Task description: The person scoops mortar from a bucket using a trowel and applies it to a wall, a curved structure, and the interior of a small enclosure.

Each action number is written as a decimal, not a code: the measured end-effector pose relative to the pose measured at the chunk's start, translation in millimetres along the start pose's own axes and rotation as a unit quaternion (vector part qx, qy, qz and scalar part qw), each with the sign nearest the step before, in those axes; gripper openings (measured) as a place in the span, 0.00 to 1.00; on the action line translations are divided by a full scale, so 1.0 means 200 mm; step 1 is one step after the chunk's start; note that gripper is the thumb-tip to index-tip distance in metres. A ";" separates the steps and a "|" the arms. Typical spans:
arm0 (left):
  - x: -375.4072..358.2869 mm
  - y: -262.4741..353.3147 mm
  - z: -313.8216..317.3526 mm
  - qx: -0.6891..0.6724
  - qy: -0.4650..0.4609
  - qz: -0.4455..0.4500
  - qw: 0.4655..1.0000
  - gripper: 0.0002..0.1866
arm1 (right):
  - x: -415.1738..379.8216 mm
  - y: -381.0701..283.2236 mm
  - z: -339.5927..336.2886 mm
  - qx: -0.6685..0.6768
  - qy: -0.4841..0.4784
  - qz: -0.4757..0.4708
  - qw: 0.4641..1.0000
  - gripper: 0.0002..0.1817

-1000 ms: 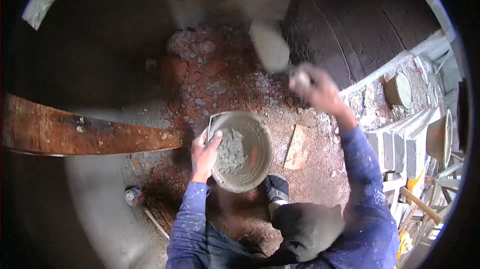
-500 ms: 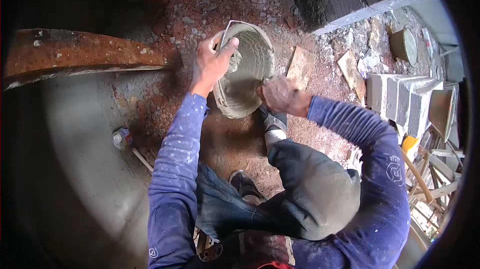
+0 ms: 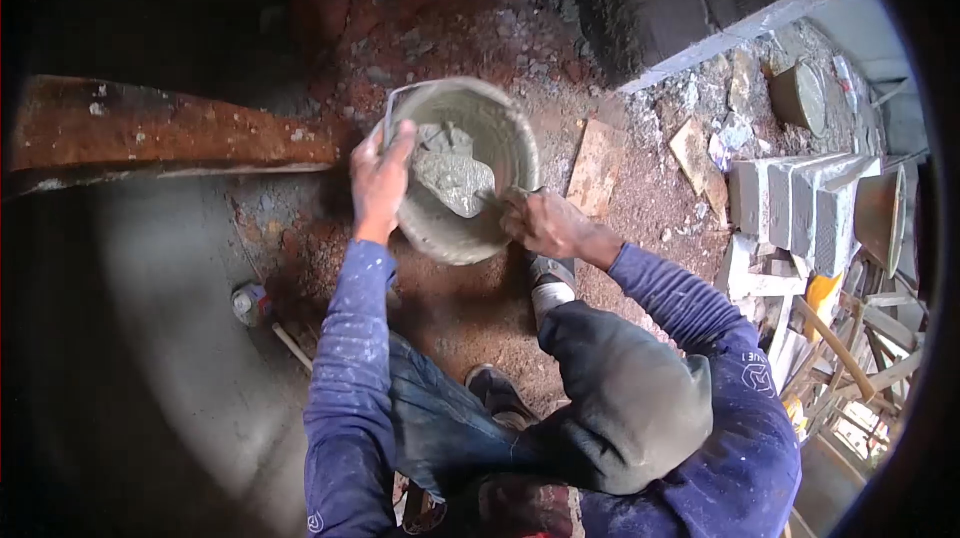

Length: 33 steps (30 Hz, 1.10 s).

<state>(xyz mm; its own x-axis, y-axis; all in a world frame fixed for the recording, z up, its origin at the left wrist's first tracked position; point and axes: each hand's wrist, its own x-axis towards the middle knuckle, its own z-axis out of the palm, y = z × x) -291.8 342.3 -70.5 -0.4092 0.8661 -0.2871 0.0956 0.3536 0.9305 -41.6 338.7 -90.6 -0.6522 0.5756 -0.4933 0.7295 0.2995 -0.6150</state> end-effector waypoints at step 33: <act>0.04 0.01 0.07 -0.048 -0.088 0.000 0.995 0.26 | 0.04 0.11 -0.28 0.262 -0.216 0.158 0.927 0.18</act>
<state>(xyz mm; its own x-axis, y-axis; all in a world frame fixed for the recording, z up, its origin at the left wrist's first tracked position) -282.1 354.2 -73.4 -0.2434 0.9173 -0.3152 0.0039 0.3259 0.9454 -19.0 392.5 -73.2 -0.5279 0.1790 -0.8302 0.7716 -0.3074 -0.5569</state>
